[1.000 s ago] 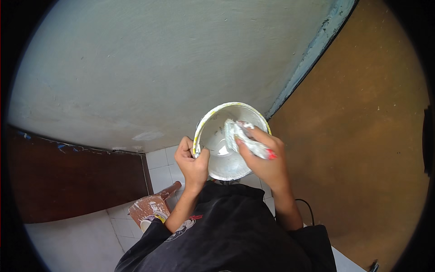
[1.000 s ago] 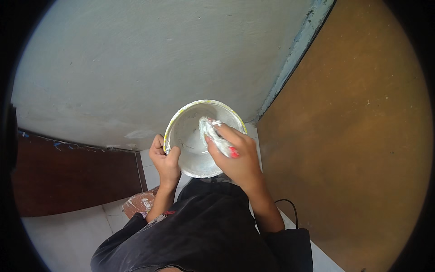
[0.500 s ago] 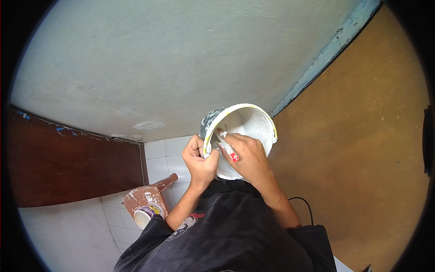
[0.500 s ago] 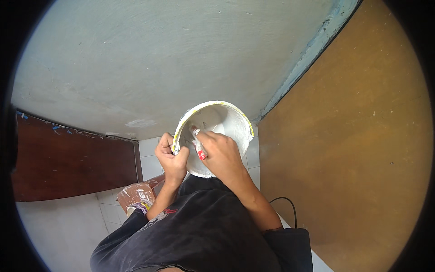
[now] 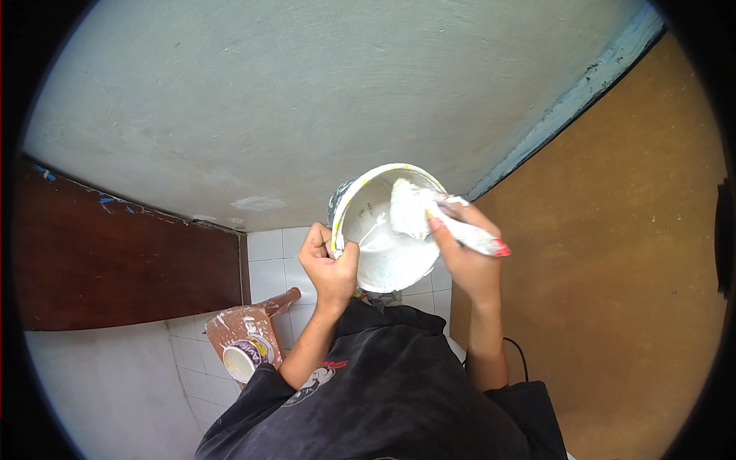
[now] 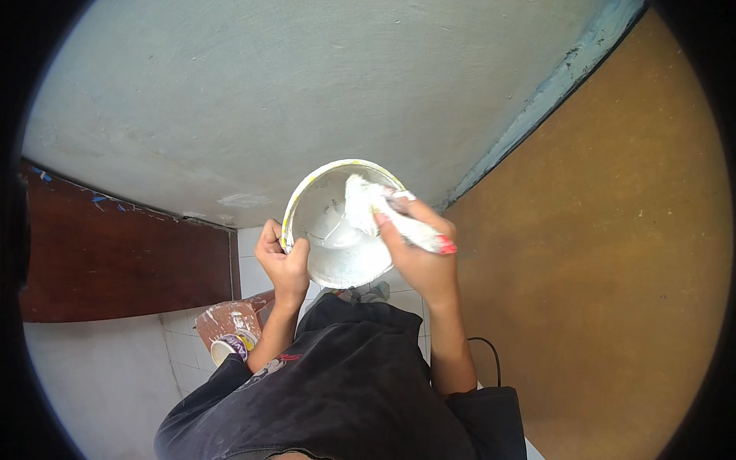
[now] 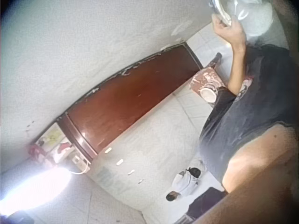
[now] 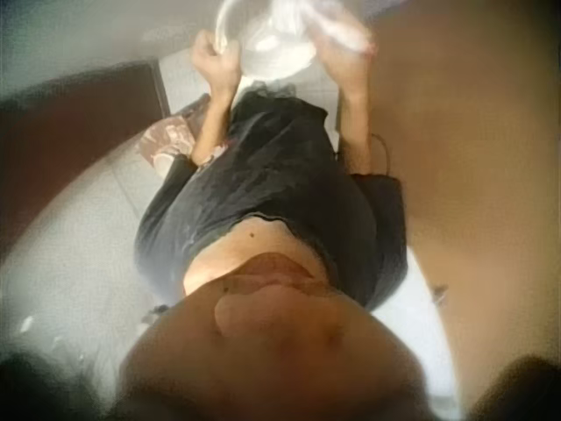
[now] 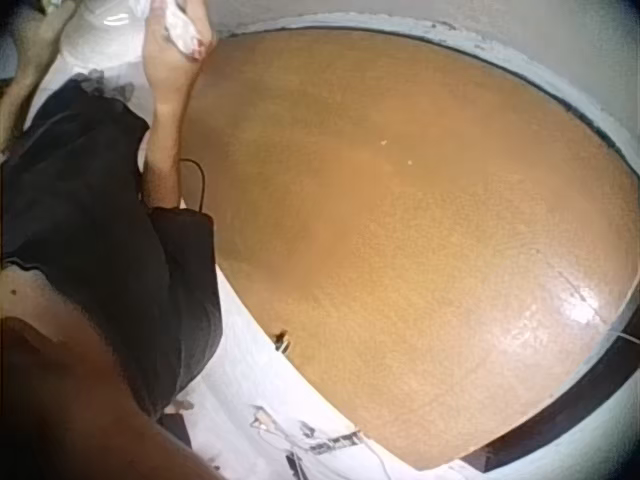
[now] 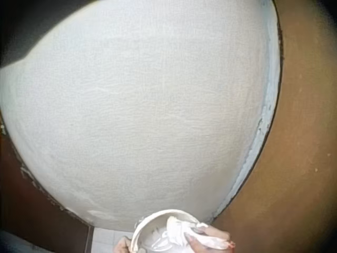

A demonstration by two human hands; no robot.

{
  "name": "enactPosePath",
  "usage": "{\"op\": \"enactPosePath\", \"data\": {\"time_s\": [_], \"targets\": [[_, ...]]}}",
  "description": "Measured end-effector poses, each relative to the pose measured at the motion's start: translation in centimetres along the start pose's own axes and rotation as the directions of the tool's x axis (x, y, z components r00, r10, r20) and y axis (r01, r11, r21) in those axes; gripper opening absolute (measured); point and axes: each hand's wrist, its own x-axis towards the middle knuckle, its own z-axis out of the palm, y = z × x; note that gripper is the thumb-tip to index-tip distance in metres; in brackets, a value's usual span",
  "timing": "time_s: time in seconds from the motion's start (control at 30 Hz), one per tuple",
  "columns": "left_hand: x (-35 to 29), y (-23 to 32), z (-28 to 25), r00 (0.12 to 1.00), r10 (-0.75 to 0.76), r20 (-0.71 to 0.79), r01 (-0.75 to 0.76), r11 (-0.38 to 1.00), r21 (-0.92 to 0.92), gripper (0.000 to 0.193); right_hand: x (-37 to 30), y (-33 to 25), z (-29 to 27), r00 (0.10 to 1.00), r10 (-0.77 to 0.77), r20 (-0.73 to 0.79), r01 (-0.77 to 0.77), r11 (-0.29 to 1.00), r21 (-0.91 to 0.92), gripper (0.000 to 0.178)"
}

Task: The person paints a wall with a brush, applying white paint from a bucket.

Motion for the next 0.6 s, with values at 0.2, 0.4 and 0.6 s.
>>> {"op": "enactPosePath", "data": {"time_s": [0.2, 0.4, 0.6], "targets": [[0.0, -0.1, 0.0, 1.0, -0.014, -0.015, 0.014, 1.0, -0.005, 0.028, -1.7, 2.4, -1.4, 0.956, 0.291, -0.023, -0.271, 0.914, 0.3, 0.028], [0.2, -0.5, 0.5, 0.999, 0.044, -0.028, -0.043, 0.999, 0.033, 0.027, -4.0, 3.9, -0.7, 0.938, 0.339, -0.069, -0.328, 0.935, 0.133, 0.014], [-0.1, -1.4, 0.9, 0.991, 0.133, 0.009, -0.133, 0.98, 0.145, 0.025, -1.7, 2.2, 0.3, 0.984, 0.165, -0.066, -0.178, 0.886, -0.428, 0.017]]}}
